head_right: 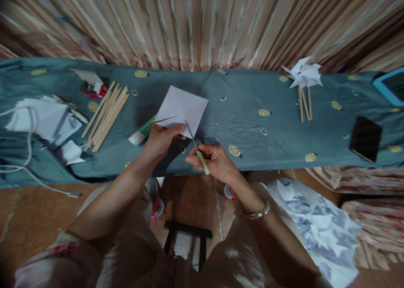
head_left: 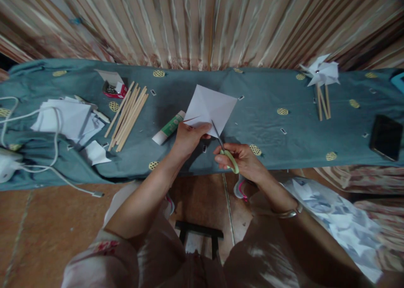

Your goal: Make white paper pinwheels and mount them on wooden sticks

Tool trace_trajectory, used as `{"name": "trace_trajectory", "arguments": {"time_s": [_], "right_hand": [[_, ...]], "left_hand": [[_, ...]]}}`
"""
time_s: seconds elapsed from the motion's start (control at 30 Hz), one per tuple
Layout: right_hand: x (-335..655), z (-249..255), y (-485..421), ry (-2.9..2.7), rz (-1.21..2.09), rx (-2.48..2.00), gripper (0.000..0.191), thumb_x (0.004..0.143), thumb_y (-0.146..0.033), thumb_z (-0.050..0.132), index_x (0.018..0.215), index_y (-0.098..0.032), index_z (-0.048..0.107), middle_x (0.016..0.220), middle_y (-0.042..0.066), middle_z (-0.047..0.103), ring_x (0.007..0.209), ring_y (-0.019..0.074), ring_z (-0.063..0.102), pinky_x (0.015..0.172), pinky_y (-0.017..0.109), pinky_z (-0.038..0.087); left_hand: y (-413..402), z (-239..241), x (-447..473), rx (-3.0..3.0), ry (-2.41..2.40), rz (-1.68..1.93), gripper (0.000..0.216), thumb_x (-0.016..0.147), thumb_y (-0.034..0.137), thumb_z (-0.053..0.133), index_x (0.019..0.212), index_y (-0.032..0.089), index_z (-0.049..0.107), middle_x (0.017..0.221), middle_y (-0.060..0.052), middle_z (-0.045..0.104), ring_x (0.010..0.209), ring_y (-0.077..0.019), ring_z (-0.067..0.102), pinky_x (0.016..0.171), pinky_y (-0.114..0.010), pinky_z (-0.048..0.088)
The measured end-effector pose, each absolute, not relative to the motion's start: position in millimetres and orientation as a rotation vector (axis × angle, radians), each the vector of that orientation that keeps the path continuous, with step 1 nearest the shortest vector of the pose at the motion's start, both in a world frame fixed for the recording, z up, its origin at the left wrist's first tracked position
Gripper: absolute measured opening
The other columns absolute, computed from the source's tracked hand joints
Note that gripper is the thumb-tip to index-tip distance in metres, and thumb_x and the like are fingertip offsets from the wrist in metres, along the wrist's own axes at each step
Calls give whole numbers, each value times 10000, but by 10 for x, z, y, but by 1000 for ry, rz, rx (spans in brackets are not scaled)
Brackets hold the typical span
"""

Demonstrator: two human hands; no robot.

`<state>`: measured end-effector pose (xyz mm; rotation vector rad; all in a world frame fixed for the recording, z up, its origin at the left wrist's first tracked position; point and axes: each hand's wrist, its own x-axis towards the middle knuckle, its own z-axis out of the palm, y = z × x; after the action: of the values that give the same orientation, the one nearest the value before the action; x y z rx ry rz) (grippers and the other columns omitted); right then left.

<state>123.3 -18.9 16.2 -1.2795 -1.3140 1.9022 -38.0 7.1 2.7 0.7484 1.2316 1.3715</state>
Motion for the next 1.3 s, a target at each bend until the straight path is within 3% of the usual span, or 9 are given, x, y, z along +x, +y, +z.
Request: {"name": "trace_trajectory", "arguments": {"time_s": [1.3], "right_hand": [[1238,96,-180,-1332,1852,-1268,363,575,-479,857,682,-189,665,529,-49,583,471,77,503,469,207,425]], "left_hand": [[35,65,-334,695,1214,1348,175,565,227,768,689,146,677,700,-13,688,578,-123,600,506,-229,538]]}}
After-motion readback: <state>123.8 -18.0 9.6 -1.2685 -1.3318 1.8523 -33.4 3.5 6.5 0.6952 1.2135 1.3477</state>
